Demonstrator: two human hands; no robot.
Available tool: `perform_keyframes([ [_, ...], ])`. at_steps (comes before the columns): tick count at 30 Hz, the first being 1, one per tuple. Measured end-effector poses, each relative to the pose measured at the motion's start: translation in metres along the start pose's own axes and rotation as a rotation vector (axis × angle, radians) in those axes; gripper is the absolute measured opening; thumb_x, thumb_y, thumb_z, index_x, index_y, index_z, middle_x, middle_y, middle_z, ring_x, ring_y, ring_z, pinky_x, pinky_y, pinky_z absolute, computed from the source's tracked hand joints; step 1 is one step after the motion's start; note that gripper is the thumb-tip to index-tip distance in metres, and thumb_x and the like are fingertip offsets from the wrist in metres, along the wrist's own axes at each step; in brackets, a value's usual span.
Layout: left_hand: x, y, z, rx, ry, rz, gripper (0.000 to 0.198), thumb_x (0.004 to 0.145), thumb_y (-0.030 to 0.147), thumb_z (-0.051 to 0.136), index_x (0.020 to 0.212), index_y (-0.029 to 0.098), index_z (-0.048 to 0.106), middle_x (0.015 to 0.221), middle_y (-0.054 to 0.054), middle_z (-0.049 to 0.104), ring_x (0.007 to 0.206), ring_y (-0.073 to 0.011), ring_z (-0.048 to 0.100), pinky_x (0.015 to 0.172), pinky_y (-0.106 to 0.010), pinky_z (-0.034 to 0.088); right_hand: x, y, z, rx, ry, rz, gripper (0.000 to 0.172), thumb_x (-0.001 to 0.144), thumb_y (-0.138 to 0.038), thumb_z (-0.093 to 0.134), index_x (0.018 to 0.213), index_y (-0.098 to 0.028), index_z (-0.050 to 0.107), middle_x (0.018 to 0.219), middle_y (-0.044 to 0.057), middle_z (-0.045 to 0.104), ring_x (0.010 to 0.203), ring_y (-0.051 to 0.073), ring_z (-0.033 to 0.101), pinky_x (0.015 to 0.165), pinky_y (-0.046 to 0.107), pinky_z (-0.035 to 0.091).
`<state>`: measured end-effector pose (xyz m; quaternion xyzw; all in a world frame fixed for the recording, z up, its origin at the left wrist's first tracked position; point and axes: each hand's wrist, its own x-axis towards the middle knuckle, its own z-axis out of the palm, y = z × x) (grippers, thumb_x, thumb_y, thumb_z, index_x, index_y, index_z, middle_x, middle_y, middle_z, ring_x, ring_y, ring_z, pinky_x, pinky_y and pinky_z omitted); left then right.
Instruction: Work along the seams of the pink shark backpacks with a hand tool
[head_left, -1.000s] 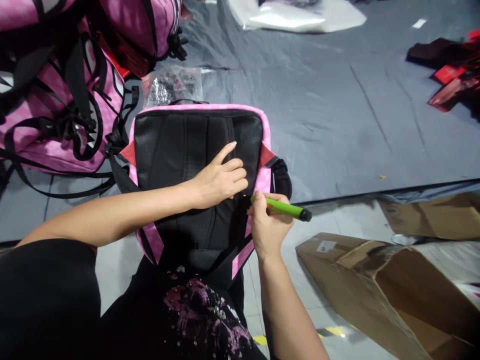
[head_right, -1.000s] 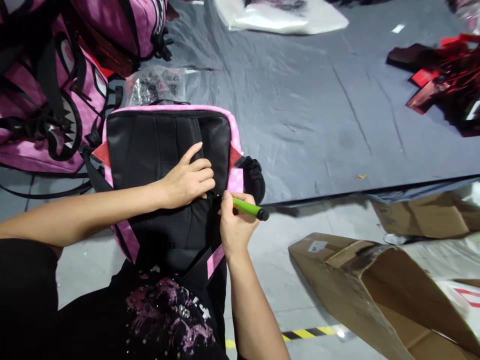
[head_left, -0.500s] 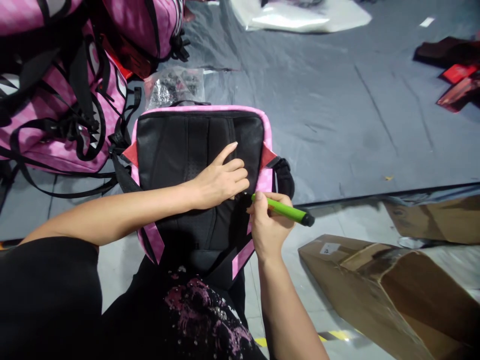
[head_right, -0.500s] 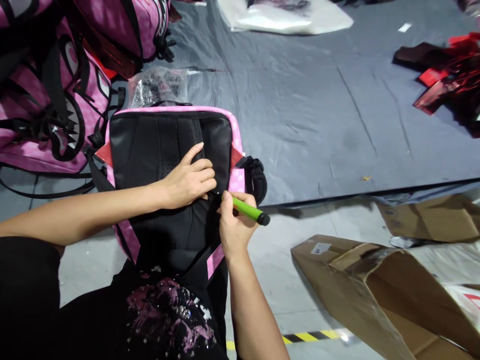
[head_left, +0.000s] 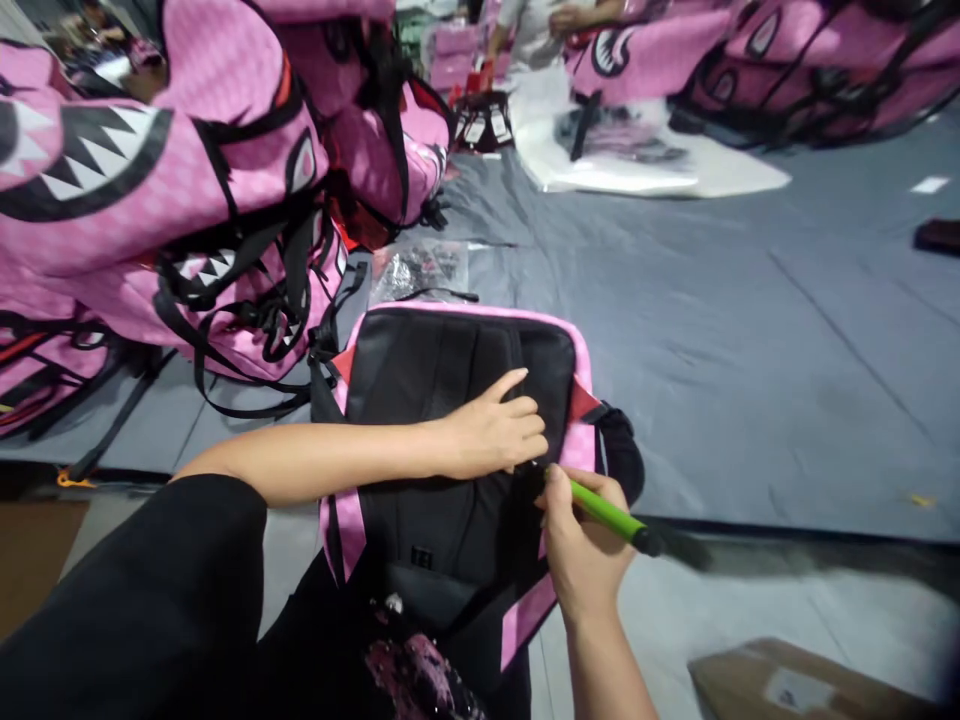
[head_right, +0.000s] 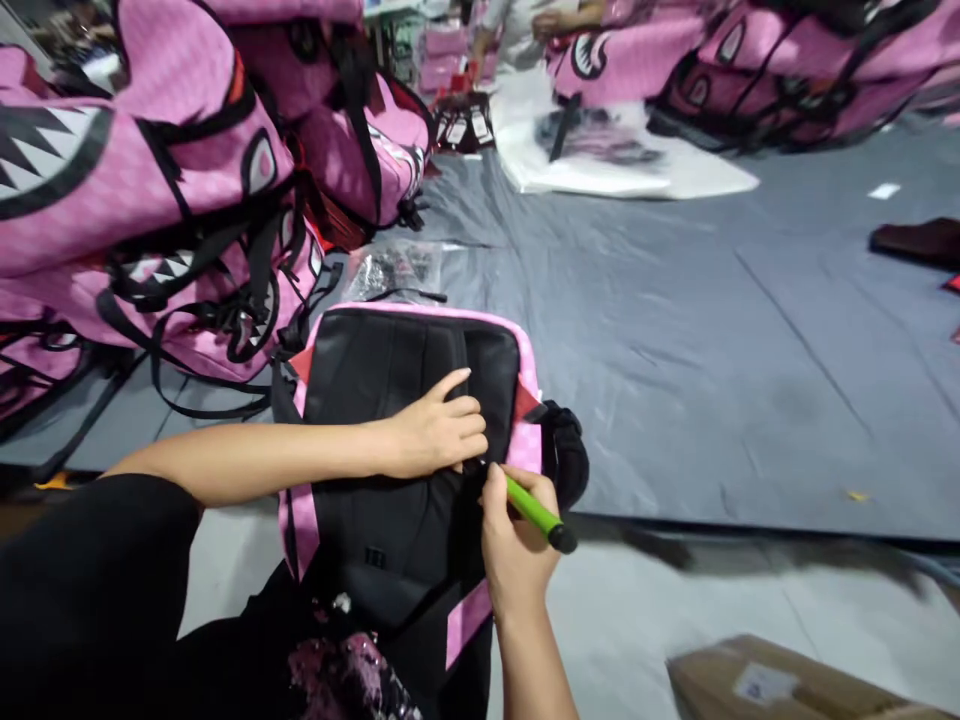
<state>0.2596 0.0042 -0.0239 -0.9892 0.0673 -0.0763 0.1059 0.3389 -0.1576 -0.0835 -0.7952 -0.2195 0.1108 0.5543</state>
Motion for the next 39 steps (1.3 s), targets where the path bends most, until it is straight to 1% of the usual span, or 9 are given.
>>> perform_keyframes([
  [5, 0.016, -0.014, -0.018, 0.025, -0.185, 0.068, 0.018, 0.082, 0.036, 0.074, 0.092, 0.021, 0.069, 0.092, -0.003, 0.073, 0.096, -0.0222, 0.063, 0.092, -0.037, 0.046, -0.011, 0.004, -0.012, 0.063, -0.061, -0.043, 0.04, 0.081, -0.056, 0.068, 0.095, -0.018, 0.066, 0.069, 0.004, 0.07, 0.055, 0.021, 0.065, 0.056, 0.034, 0.053],
  [9, 0.018, -0.016, -0.046, 0.028, -0.197, 0.049, 0.021, 0.08, 0.038, 0.077, 0.088, 0.02, 0.07, 0.09, -0.002, 0.075, 0.093, -0.021, 0.067, 0.086, -0.035, 0.045, -0.032, 0.003, -0.02, -0.004, -0.041, -0.37, 0.041, 0.09, -0.045, 0.062, 0.122, -0.019, 0.064, 0.101, 0.01, 0.076, 0.087, 0.026, 0.074, 0.083, 0.043, 0.058],
  [15, -0.02, 0.027, -0.157, -0.046, -0.079, -0.076, 0.028, 0.08, 0.044, 0.075, 0.08, 0.018, 0.065, 0.078, -0.004, 0.073, 0.078, -0.0229, 0.069, 0.064, -0.034, 0.039, -0.05, -0.052, -0.067, -0.069, 0.233, -0.934, 0.047, 0.087, -0.013, 0.064, 0.132, -0.026, 0.058, 0.114, 0.007, 0.074, 0.101, 0.022, 0.071, 0.091, 0.04, 0.057],
  [18, -0.045, 0.051, -0.198, -0.113, 0.006, -0.193, 0.03, 0.083, 0.047, 0.071, 0.079, 0.018, 0.063, 0.074, -0.003, 0.071, 0.068, -0.0203, 0.067, 0.054, -0.031, 0.032, -0.051, -0.084, -0.091, -0.098, 0.203, -1.162, 0.055, 0.084, -0.01, 0.064, 0.134, -0.031, 0.055, 0.117, 0.004, 0.073, 0.102, 0.023, 0.071, 0.09, 0.043, 0.058],
  [21, -0.064, 0.067, -0.184, -0.188, 0.005, -0.295, 0.034, 0.087, 0.05, 0.066, 0.083, 0.017, 0.063, 0.075, -0.004, 0.072, 0.066, -0.02, 0.068, 0.051, -0.028, 0.034, -0.048, -0.088, -0.087, -0.118, 0.084, -1.254, 0.054, 0.084, -0.011, 0.063, 0.134, -0.03, 0.055, 0.119, 0.004, 0.072, 0.105, 0.023, 0.071, 0.09, 0.043, 0.059],
  [28, -0.071, 0.047, -0.079, -0.305, -0.148, -0.31, 0.025, 0.095, 0.034, 0.055, 0.102, 0.015, 0.069, 0.096, -0.011, 0.075, 0.09, -0.0267, 0.072, 0.071, -0.034, 0.052, -0.037, -0.023, -0.031, -0.138, -0.172, -1.111, 0.042, 0.091, -0.012, 0.054, 0.132, -0.021, 0.06, 0.113, 0.01, 0.072, 0.104, 0.021, 0.069, 0.088, 0.039, 0.059],
  [32, -0.074, 0.035, -0.085, -0.278, -0.159, -0.34, 0.022, 0.095, 0.025, 0.051, 0.102, 0.018, 0.07, 0.092, -0.009, 0.075, 0.086, -0.0265, 0.071, 0.072, -0.037, 0.053, -0.035, -0.014, -0.02, -0.111, -0.108, -1.116, 0.05, 0.089, -0.011, 0.058, 0.138, -0.024, 0.055, 0.12, 0.01, 0.069, 0.11, 0.023, 0.066, 0.092, 0.042, 0.056],
  [37, -0.063, 0.023, -0.091, -0.181, 0.164, -0.384, 0.035, 0.094, 0.016, 0.05, 0.128, 0.016, 0.059, 0.134, -0.012, 0.062, 0.126, -0.0239, 0.054, 0.104, -0.039, 0.045, -0.025, -0.022, -0.001, -0.077, -0.097, -1.076, 0.046, 0.09, -0.012, 0.058, 0.135, -0.024, 0.054, 0.105, 0.008, 0.072, 0.095, 0.023, 0.069, 0.085, 0.042, 0.055],
  [39, -0.051, 0.015, -0.086, -0.208, 0.082, -0.411, 0.052, 0.09, 0.026, 0.063, 0.139, 0.016, 0.05, 0.144, -0.013, 0.053, 0.134, -0.0265, 0.047, 0.109, -0.042, 0.041, -0.025, -0.023, 0.004, -0.031, -0.073, -1.048, 0.045, 0.09, -0.01, 0.057, 0.133, -0.023, 0.054, 0.101, 0.007, 0.07, 0.093, 0.022, 0.068, 0.085, 0.042, 0.054],
])
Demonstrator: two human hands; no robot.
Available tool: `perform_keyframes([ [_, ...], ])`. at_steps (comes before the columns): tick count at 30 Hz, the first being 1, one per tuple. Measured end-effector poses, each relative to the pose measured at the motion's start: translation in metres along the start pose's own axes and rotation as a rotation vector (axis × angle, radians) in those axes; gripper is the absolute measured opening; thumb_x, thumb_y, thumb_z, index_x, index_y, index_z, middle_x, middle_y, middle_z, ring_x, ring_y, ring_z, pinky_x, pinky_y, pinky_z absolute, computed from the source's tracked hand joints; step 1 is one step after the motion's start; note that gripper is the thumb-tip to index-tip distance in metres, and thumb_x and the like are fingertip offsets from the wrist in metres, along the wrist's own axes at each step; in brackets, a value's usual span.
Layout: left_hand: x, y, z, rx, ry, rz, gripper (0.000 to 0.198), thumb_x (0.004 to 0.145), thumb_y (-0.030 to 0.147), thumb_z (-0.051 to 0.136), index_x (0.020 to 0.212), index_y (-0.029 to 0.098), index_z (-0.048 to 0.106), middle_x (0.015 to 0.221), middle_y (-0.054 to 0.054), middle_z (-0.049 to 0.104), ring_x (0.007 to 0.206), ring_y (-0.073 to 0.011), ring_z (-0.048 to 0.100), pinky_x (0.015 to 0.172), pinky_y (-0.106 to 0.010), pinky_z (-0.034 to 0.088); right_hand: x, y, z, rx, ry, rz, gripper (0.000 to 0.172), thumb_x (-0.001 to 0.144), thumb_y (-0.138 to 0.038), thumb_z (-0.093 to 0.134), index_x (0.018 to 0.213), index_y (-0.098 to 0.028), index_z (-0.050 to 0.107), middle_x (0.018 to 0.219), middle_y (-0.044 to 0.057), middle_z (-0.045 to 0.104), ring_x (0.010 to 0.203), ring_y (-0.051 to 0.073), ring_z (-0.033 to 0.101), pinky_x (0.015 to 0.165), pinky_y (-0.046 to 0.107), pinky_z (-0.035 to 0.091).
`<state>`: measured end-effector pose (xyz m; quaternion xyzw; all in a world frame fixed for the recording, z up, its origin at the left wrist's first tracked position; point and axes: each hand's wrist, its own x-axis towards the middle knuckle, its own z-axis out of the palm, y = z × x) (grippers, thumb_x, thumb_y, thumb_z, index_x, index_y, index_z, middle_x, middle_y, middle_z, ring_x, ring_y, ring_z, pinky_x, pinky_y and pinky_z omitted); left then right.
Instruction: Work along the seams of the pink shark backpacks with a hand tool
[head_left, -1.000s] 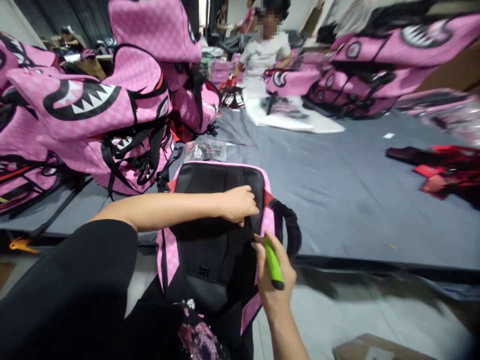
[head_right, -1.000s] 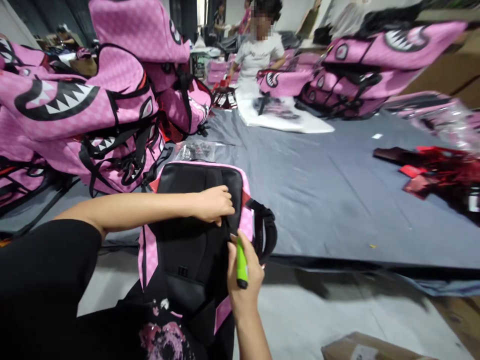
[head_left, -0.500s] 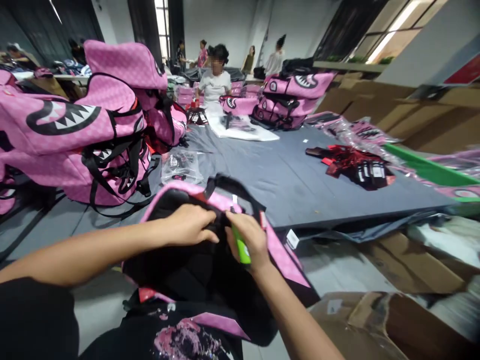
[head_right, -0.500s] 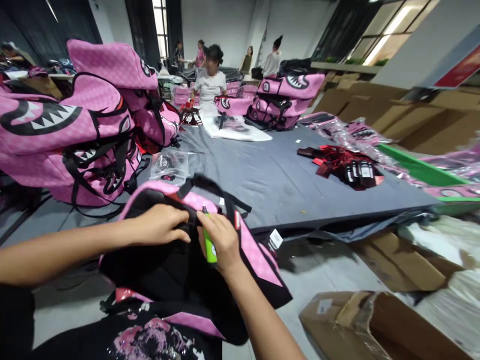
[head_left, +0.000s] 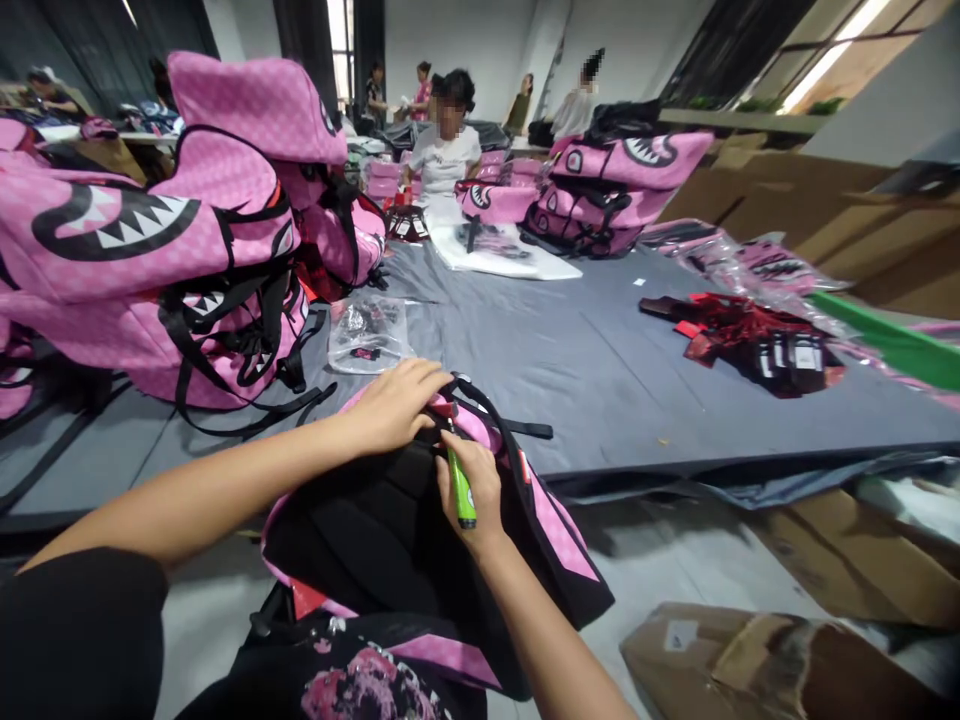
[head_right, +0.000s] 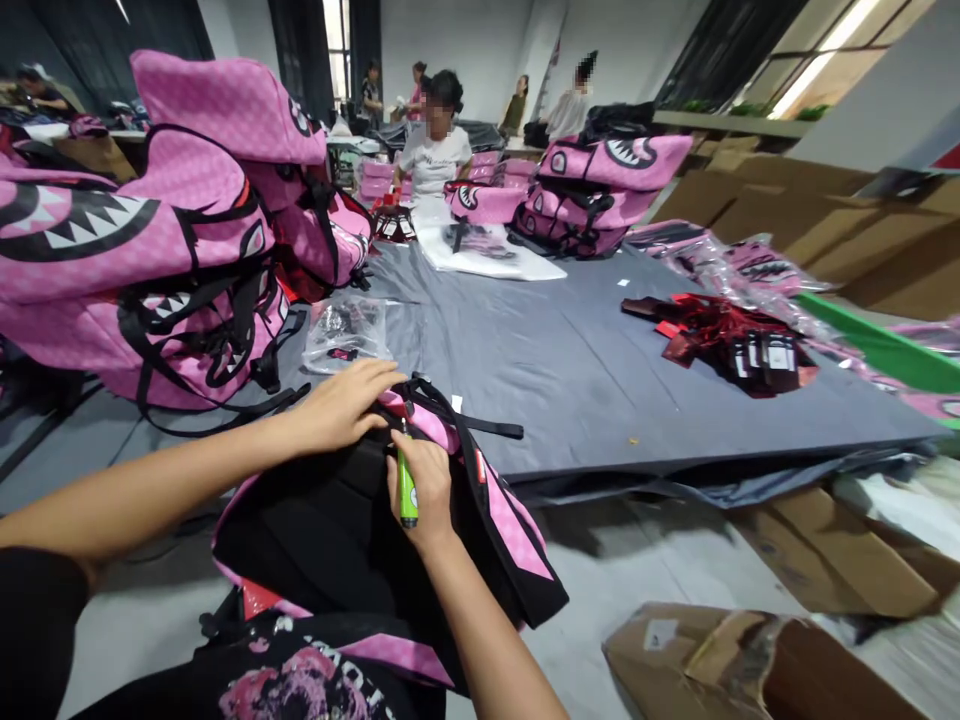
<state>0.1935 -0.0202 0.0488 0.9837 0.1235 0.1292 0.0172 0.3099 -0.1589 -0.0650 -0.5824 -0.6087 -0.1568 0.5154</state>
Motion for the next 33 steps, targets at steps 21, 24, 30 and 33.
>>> perform_keyframes([
  [21, 0.018, 0.018, 0.043, 0.42, -0.276, 0.149, 0.112, 0.077, 0.047, 0.076, 0.16, 0.024, 0.004, 0.157, -0.022, 0.031, 0.122, -0.0344, 0.051, 0.102, -0.046, 0.036, -0.034, -0.017, -0.007, 0.401, 0.088, 0.528, 0.028, 0.092, -0.029, 0.059, 0.119, -0.022, 0.054, 0.087, 0.003, 0.073, 0.077, 0.021, 0.072, 0.074, 0.037, 0.056],
  [24, 0.02, 0.016, 0.046, 0.407, -0.266, 0.143, 0.086, 0.09, 0.037, 0.06, 0.159, 0.022, 0.012, 0.152, -0.021, 0.039, 0.118, -0.0315, 0.053, 0.098, -0.043, 0.038, -0.027, -0.007, -0.018, 0.251, -0.073, 0.523, 0.025, 0.092, -0.031, 0.061, 0.115, -0.023, 0.06, 0.091, 0.005, 0.075, 0.08, 0.022, 0.073, 0.075, 0.038, 0.057],
  [30, 0.024, 0.013, 0.049, 0.337, -0.283, 0.106, 0.078, 0.091, 0.027, 0.055, 0.159, 0.022, 0.016, 0.155, -0.017, 0.037, 0.125, -0.0312, 0.049, 0.104, -0.044, 0.034, -0.011, 0.018, -0.04, 0.187, -0.335, 0.425, 0.025, 0.095, -0.035, 0.055, 0.114, -0.024, 0.066, 0.104, 0.006, 0.075, 0.098, 0.025, 0.07, 0.089, 0.043, 0.054],
  [33, 0.027, 0.012, 0.051, 0.306, -0.285, 0.068, 0.078, 0.09, 0.028, 0.055, 0.158, 0.021, 0.017, 0.154, -0.017, 0.039, 0.126, -0.031, 0.048, 0.104, -0.043, 0.034, -0.007, 0.02, -0.043, 0.172, -0.377, 0.494, 0.026, 0.092, -0.033, 0.057, 0.116, -0.023, 0.063, 0.107, 0.007, 0.073, 0.097, 0.023, 0.07, 0.086, 0.041, 0.055],
])
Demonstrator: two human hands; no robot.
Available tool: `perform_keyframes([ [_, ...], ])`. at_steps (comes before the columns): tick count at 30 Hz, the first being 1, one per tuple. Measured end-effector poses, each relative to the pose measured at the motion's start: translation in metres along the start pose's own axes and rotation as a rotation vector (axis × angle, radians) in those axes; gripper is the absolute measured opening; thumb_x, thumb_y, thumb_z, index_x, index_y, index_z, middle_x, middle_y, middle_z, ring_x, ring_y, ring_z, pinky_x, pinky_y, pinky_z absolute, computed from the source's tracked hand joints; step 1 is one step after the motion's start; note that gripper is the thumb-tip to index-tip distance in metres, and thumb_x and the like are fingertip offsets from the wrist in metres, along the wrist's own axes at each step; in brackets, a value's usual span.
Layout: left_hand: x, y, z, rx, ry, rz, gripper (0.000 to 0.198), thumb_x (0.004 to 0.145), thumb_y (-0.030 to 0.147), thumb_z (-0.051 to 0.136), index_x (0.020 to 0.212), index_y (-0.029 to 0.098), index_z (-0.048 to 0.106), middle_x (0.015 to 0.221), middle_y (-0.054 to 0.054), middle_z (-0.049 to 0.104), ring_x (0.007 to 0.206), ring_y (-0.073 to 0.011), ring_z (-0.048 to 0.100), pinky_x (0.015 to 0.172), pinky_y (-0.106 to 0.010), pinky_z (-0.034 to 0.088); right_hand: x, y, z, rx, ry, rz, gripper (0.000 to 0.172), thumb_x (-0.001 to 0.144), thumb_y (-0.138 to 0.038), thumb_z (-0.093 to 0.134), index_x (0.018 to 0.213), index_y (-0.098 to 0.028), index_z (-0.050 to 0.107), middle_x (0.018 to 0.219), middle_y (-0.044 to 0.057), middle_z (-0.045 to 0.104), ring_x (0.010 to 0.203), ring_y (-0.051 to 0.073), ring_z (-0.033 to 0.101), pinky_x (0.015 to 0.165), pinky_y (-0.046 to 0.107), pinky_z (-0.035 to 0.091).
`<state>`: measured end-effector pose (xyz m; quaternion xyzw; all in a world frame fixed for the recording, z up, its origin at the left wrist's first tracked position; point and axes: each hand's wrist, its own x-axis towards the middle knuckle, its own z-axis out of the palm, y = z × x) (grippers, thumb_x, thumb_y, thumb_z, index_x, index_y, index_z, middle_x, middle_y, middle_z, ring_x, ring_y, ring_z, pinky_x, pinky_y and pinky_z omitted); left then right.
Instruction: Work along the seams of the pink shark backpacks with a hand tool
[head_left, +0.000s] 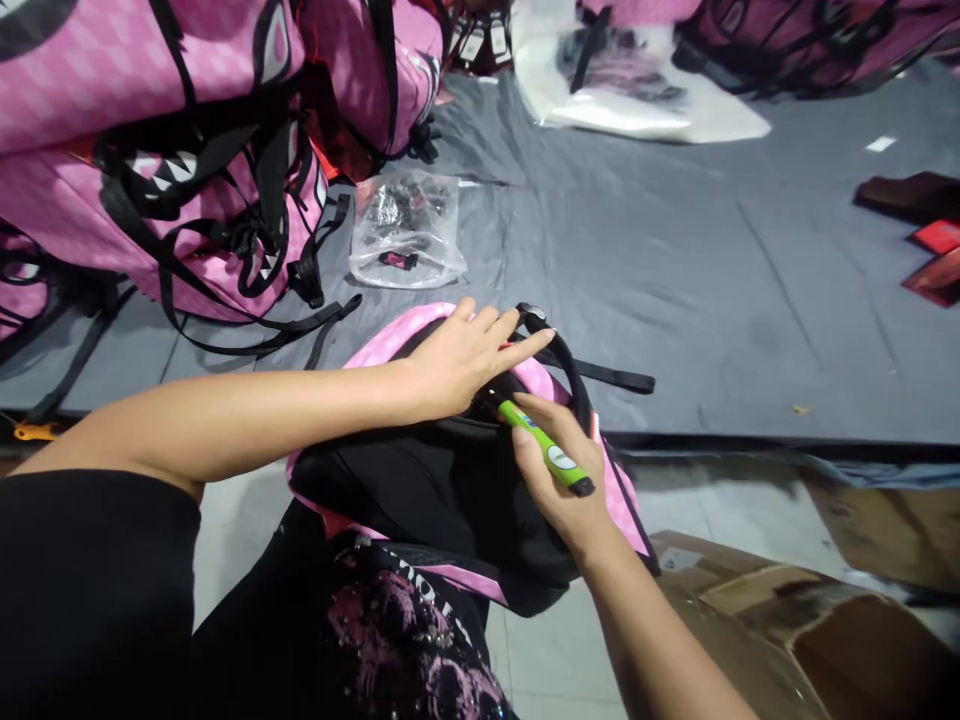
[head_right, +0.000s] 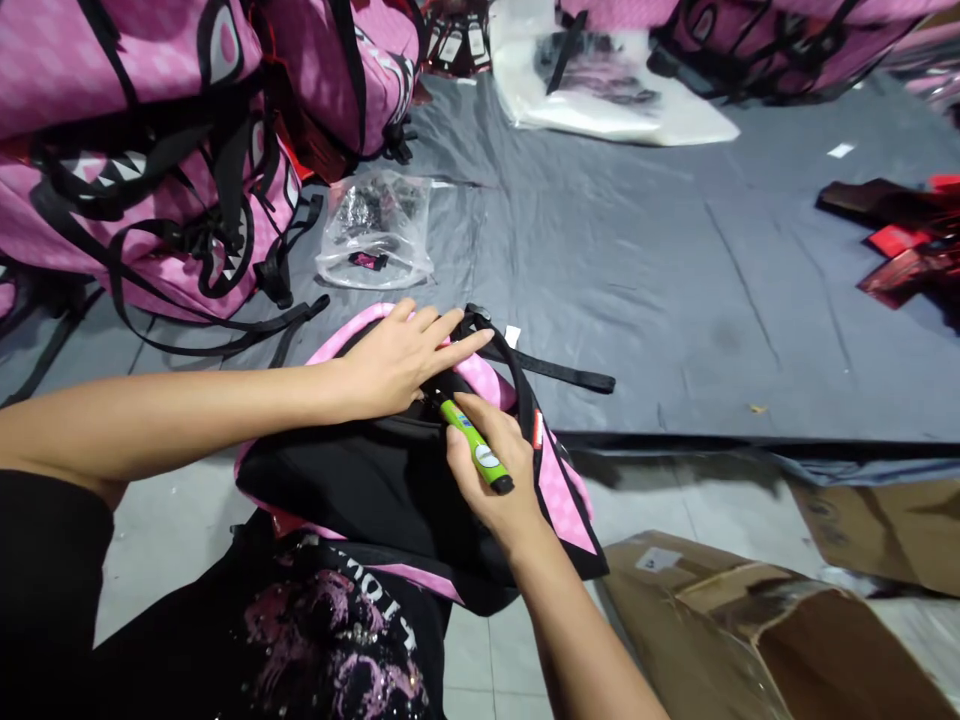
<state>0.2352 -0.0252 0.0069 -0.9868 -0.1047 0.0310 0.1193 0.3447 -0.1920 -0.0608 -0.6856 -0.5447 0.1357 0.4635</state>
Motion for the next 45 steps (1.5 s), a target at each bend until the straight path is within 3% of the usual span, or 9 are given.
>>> perform_keyframes([
  [4, 0.004, -0.002, 0.003, -0.029, -0.016, -0.03, 0.081, 0.089, 0.032, 0.059, 0.158, 0.021, 0.018, 0.156, -0.017, 0.034, 0.136, -0.0342, 0.04, 0.109, -0.046, 0.03, 0.012, 0.0, -0.008, -0.061, -0.117, -0.032, 0.017, 0.088, -0.032, 0.063, 0.102, -0.023, 0.067, 0.093, 0.003, 0.074, 0.087, 0.022, 0.069, 0.086, 0.041, 0.054],
  [7, 0.006, -0.003, 0.005, -0.055, -0.018, -0.047, 0.085, 0.087, 0.033, 0.062, 0.158, 0.023, 0.017, 0.158, -0.015, 0.031, 0.143, -0.0364, 0.028, 0.113, -0.05, 0.025, 0.027, 0.002, -0.017, -0.041, -0.225, -0.064, 0.017, 0.087, -0.031, 0.066, 0.101, -0.023, 0.071, 0.099, 0.003, 0.075, 0.091, 0.022, 0.07, 0.089, 0.041, 0.054],
  [13, 0.011, -0.005, 0.006, -0.17, -0.063, -0.069, 0.088, 0.084, 0.029, 0.064, 0.158, 0.022, 0.017, 0.155, -0.015, 0.034, 0.134, -0.0375, 0.038, 0.11, -0.051, 0.027, 0.044, 0.002, -0.023, -0.054, -0.351, -0.113, 0.017, 0.087, -0.028, 0.066, 0.102, -0.022, 0.072, 0.1, 0.004, 0.076, 0.091, 0.021, 0.072, 0.087, 0.037, 0.057],
  [18, 0.015, -0.007, 0.003, -0.208, -0.123, -0.073, 0.08, 0.087, 0.025, 0.058, 0.157, 0.022, 0.019, 0.151, -0.014, 0.038, 0.132, -0.036, 0.04, 0.109, -0.051, 0.026, 0.045, -0.003, -0.014, -0.082, -0.302, -0.132, 0.02, 0.087, -0.028, 0.065, 0.105, -0.022, 0.072, 0.106, 0.004, 0.076, 0.096, 0.023, 0.072, 0.093, 0.042, 0.053],
  [28, 0.02, -0.011, 0.0, -0.109, -0.172, -0.034, 0.075, 0.09, 0.018, 0.052, 0.157, 0.021, 0.021, 0.15, -0.015, 0.041, 0.129, -0.0334, 0.044, 0.106, -0.048, 0.031, 0.047, -0.014, -0.008, -0.17, -0.254, -0.086, 0.015, 0.086, -0.031, 0.066, 0.096, -0.022, 0.074, 0.096, 0.004, 0.078, 0.085, 0.024, 0.074, 0.083, 0.041, 0.054],
  [32, 0.018, -0.012, -0.001, -0.164, -0.162, -0.041, 0.076, 0.088, 0.022, 0.055, 0.157, 0.024, 0.022, 0.146, -0.012, 0.045, 0.129, -0.0333, 0.044, 0.107, -0.048, 0.031, 0.041, -0.02, -0.001, -0.166, -0.194, -0.074, 0.017, 0.087, -0.031, 0.067, 0.1, -0.022, 0.073, 0.098, 0.004, 0.078, 0.089, 0.024, 0.073, 0.086, 0.043, 0.052],
  [36, 0.019, -0.016, 0.002, -0.231, -0.141, -0.016, 0.076, 0.088, 0.025, 0.056, 0.156, 0.027, 0.023, 0.143, -0.011, 0.048, 0.129, -0.0346, 0.043, 0.108, -0.05, 0.028, 0.033, -0.023, -0.001, -0.265, -0.138, -0.022, 0.016, 0.087, -0.034, 0.067, 0.096, -0.023, 0.073, 0.094, 0.005, 0.078, 0.085, 0.025, 0.072, 0.082, 0.045, 0.052],
  [41, 0.017, -0.019, 0.002, -0.288, -0.135, -0.002, 0.076, 0.087, 0.025, 0.056, 0.156, 0.027, 0.024, 0.141, -0.011, 0.049, 0.128, -0.0355, 0.044, 0.107, -0.05, 0.029, 0.027, -0.028, 0.005, -0.12, -0.175, 0.083, 0.028, 0.089, -0.043, 0.067, 0.106, -0.023, 0.074, 0.101, 0.006, 0.076, 0.093, 0.025, 0.07, 0.085, 0.045, 0.053],
  [45, 0.012, -0.015, 0.002, -0.274, -0.09, -0.047, 0.077, 0.089, 0.027, 0.053, 0.158, 0.026, 0.017, 0.142, -0.011, 0.047, 0.128, -0.0356, 0.042, 0.108, -0.053, 0.028, 0.023, -0.033, 0.009, -0.1, -0.082, 0.167, 0.02, 0.091, -0.032, 0.063, 0.103, -0.023, 0.075, 0.102, 0.006, 0.076, 0.096, 0.023, 0.069, 0.088, 0.044, 0.053],
])
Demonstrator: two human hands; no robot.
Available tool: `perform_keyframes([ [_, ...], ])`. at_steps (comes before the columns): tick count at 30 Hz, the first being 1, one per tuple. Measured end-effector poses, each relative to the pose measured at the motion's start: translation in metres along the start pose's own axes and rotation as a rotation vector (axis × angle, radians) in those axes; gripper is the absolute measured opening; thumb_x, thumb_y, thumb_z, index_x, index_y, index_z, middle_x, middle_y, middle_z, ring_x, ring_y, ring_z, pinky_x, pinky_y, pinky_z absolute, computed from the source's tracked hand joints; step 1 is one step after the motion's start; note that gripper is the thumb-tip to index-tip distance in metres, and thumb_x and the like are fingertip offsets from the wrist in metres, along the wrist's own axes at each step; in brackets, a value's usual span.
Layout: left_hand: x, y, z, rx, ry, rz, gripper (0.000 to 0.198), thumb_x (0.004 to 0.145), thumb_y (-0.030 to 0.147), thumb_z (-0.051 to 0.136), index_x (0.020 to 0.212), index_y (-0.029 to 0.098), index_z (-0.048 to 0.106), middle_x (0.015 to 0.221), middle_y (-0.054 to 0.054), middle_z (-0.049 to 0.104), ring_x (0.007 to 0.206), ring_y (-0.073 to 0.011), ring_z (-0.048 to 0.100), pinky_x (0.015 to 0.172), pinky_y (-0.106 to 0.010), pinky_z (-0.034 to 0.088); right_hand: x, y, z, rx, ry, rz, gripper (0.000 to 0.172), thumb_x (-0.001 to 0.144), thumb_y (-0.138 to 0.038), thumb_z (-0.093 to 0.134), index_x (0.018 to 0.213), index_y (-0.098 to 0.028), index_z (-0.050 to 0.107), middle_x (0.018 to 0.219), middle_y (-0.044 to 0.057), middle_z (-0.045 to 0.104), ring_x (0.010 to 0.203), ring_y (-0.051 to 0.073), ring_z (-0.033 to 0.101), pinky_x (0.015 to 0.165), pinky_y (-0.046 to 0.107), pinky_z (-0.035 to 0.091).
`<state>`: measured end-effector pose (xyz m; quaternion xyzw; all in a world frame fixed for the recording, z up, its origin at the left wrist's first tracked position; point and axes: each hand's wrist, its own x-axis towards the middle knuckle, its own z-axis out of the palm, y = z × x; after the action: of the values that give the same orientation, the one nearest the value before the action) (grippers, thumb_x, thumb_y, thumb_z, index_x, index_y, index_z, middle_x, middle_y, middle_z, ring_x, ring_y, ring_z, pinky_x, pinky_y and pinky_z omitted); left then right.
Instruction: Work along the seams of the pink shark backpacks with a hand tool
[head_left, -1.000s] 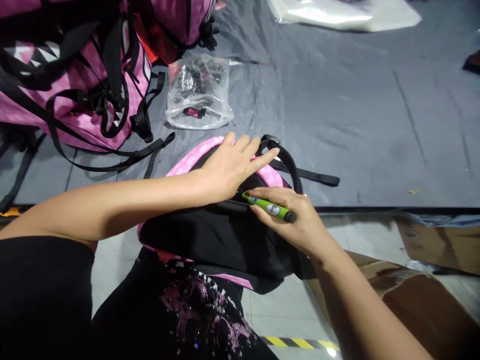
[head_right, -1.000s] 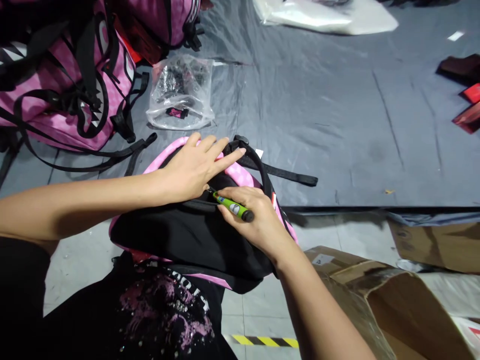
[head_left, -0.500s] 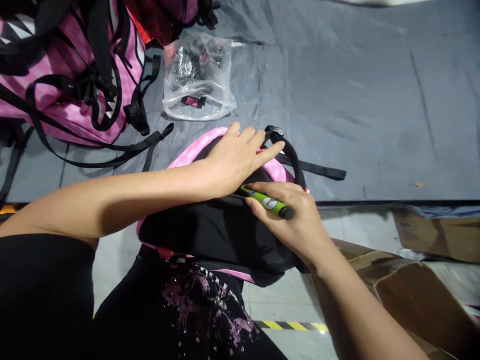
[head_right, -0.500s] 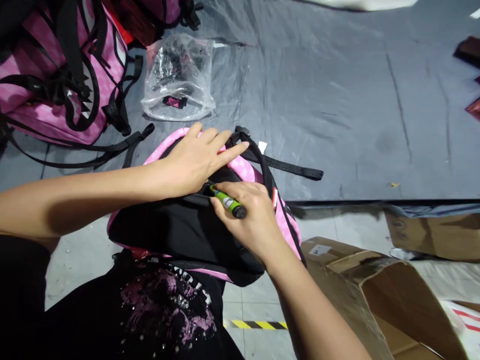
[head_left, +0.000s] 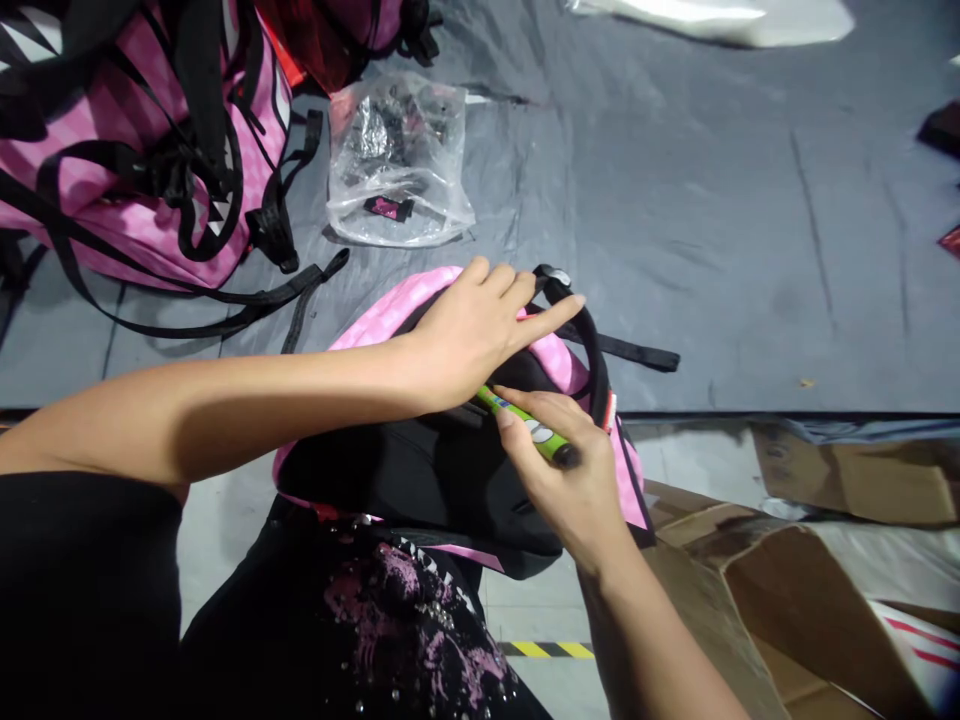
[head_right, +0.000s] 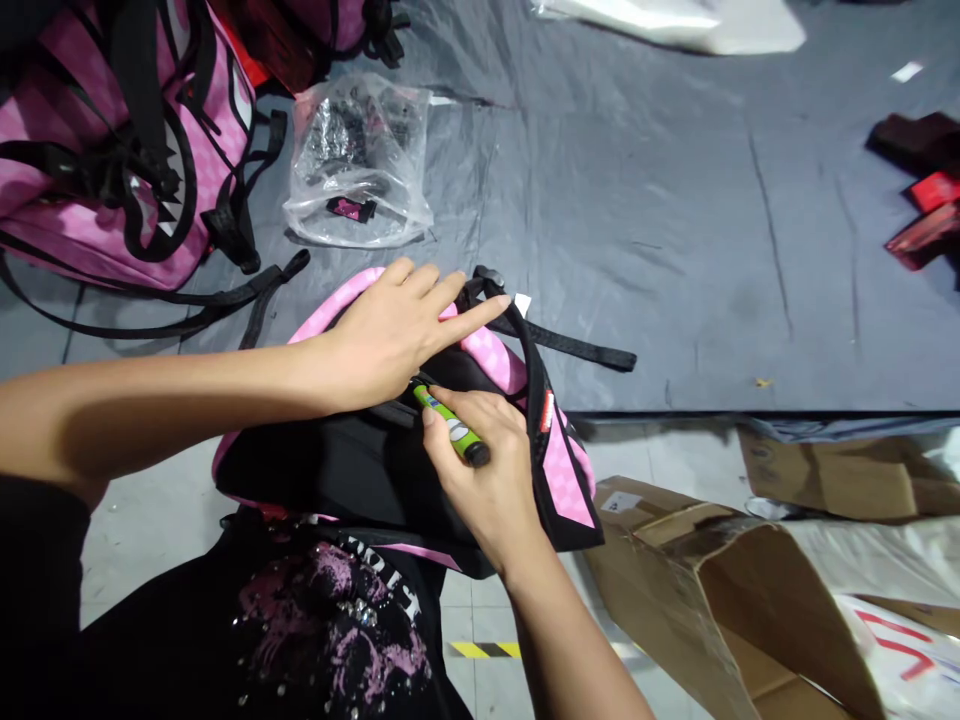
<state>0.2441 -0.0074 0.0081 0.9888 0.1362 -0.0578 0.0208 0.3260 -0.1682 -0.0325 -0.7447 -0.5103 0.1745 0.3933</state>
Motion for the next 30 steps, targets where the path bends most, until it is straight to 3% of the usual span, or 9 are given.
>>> perform_keyframes([
  [5, 0.0, 0.001, 0.006, -0.05, 0.063, -0.08, 0.085, 0.086, 0.034, 0.056, 0.159, 0.028, 0.011, 0.139, -0.011, 0.047, 0.131, -0.0398, 0.038, 0.109, -0.058, 0.025, 0.0, -0.002, -0.001, -0.112, -0.003, -0.005, 0.017, 0.086, -0.03, 0.066, 0.099, -0.023, 0.075, 0.1, 0.006, 0.076, 0.093, 0.025, 0.071, 0.092, 0.048, 0.052],
  [9, 0.001, -0.002, 0.01, -0.07, 0.068, -0.071, 0.084, 0.085, 0.035, 0.058, 0.158, 0.027, 0.016, 0.134, -0.012, 0.05, 0.129, -0.0397, 0.038, 0.109, -0.057, 0.027, -0.001, -0.007, 0.012, -0.048, 0.083, 0.018, 0.019, 0.088, -0.029, 0.064, 0.104, -0.024, 0.074, 0.104, 0.006, 0.076, 0.097, 0.025, 0.07, 0.092, 0.048, 0.053],
  [13, 0.001, -0.003, 0.01, -0.06, 0.071, -0.064, 0.08, 0.087, 0.032, 0.057, 0.157, 0.024, 0.019, 0.132, -0.012, 0.051, 0.127, -0.0388, 0.041, 0.109, -0.057, 0.028, -0.005, -0.012, 0.02, -0.147, 0.161, 0.028, 0.018, 0.087, -0.028, 0.064, 0.101, -0.023, 0.074, 0.098, 0.006, 0.076, 0.094, 0.025, 0.069, 0.094, 0.051, 0.05],
  [23, 0.0, -0.005, 0.015, -0.111, 0.101, -0.049, 0.08, 0.088, 0.043, 0.057, 0.156, 0.026, 0.018, 0.136, -0.011, 0.049, 0.134, -0.0432, 0.035, 0.111, -0.061, 0.022, -0.004, -0.017, 0.025, -0.141, 0.19, 0.061, 0.016, 0.087, -0.028, 0.063, 0.096, -0.021, 0.074, 0.096, 0.006, 0.076, 0.092, 0.024, 0.069, 0.09, 0.046, 0.052],
  [30, 0.0, -0.004, 0.009, -0.105, 0.061, -0.061, 0.075, 0.089, 0.035, 0.052, 0.156, 0.022, 0.02, 0.134, -0.012, 0.05, 0.13, -0.0399, 0.042, 0.11, -0.058, 0.028, -0.002, -0.02, 0.028, -0.125, 0.213, 0.088, 0.015, 0.086, -0.026, 0.064, 0.094, -0.019, 0.075, 0.094, 0.006, 0.076, 0.091, 0.024, 0.068, 0.088, 0.045, 0.051],
])
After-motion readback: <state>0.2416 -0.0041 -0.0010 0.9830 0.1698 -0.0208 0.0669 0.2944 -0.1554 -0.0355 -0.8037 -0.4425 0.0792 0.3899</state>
